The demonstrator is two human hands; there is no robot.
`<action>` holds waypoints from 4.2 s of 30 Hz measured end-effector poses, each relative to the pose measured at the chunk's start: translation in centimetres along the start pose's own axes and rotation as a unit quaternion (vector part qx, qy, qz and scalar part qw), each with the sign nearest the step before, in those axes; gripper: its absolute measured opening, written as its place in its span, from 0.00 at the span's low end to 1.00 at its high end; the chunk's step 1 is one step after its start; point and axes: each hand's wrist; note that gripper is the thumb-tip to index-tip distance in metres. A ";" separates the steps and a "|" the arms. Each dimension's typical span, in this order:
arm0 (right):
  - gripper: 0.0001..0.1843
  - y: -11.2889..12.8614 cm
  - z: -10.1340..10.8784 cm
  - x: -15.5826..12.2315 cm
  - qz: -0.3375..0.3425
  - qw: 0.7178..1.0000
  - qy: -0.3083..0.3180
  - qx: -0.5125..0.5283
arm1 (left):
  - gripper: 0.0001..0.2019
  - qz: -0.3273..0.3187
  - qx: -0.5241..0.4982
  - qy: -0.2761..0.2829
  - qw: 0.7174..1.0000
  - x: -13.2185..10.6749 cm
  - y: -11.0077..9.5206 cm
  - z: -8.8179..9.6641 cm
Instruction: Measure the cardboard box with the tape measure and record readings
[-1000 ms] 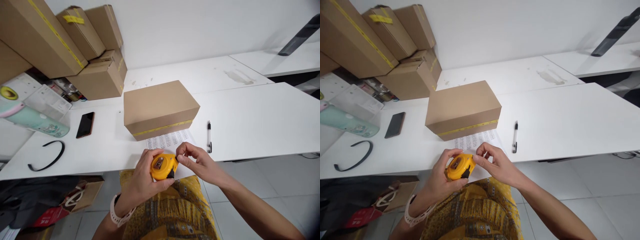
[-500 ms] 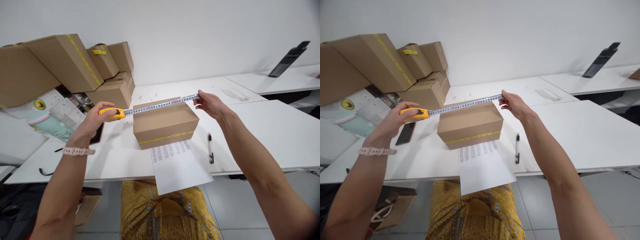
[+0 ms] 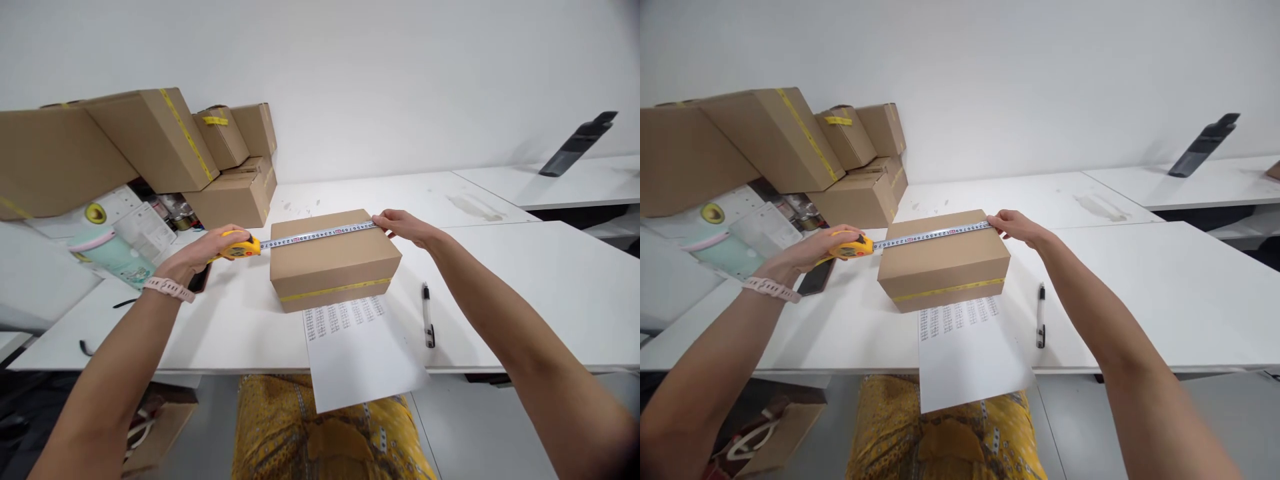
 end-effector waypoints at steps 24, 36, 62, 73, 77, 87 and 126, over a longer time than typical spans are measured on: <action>0.22 2.5 0.3 1.3 -0.022 0.989 0.020 -0.144 | 0.23 -0.037 0.026 0.003 0.999 -0.7 -2.2 -0.5; 0.16 9.9 -3.9 2.8 0.129 0.971 0.070 -0.189 | 0.38 0.063 -0.492 0.289 0.819 -15.2 -3.6 -20.3; 0.25 7.2 -6.0 -0.1 0.113 0.992 0.051 0.019 | 0.30 0.045 -0.560 0.202 0.802 -14.6 -5.7 -24.2; 0.37 -0.5 -1.6 -5.0 0.112 0.987 -0.110 -0.023 | 0.31 -0.041 -0.373 -0.152 0.914 -14.6 4.3 -16.8; 0.35 -0.6 -2.9 -8.5 0.134 0.985 -0.052 -0.091 | 0.31 -0.039 -0.399 -0.083 0.912 -13.0 4.2 -15.4; 0.23 6.0 -1.1 0.4 0.158 0.943 -0.179 -0.233 | 0.22 -0.155 -0.343 -0.103 0.921 -7.1 -3.0 -9.2; 0.28 5.9 -4.5 3.5 0.311 0.869 -0.147 -0.357 | 0.20 0.017 -0.395 0.170 0.903 -13.0 -1.3 -27.1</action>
Point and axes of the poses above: each hand's wrist, its own x-axis towards the middle knuckle, its own z-axis out of the back of the hand, y = z × x, and after that the axes turned 3 degrees about y, right-handed
